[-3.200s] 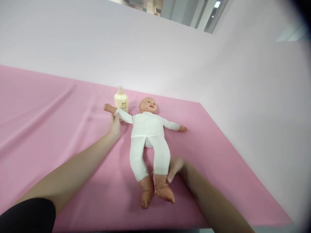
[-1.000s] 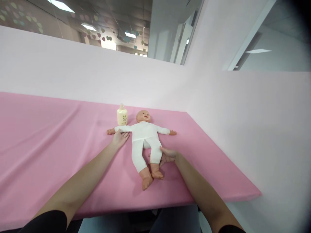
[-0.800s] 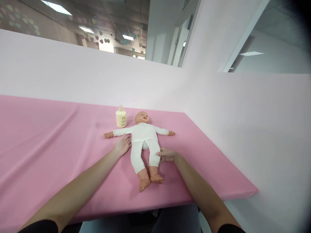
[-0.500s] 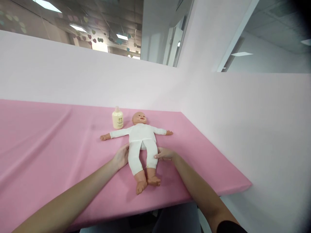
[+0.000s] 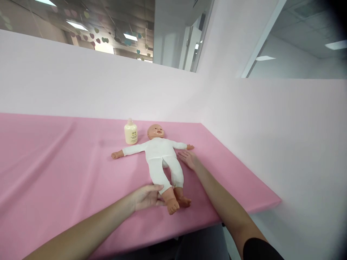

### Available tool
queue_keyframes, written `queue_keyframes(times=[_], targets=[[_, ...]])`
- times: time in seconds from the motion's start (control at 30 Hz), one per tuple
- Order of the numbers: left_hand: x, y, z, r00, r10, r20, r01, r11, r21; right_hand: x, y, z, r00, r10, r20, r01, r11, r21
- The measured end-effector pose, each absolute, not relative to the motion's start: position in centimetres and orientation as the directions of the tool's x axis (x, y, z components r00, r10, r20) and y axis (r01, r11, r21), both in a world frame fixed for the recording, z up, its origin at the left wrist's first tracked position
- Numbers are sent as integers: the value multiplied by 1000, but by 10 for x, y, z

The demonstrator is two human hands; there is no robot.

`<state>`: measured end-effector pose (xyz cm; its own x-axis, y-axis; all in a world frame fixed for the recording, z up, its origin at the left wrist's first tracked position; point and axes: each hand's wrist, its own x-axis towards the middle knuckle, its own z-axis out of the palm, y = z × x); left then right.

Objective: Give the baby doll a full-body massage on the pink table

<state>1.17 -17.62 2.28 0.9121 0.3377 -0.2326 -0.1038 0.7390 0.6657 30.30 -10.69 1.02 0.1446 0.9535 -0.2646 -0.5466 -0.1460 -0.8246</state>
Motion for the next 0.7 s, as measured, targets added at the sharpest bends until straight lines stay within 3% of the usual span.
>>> queue_keyframes(times=[0.23,0.7], targets=[[8,-184,20,979,171,-109,-65,774,629,316,-75,12,257,904,-341,-662,-92,-744],[6,-181,18,993,94,-72,-30,788,615,331,-52,1,273,914,-301,-742,1,-670]])
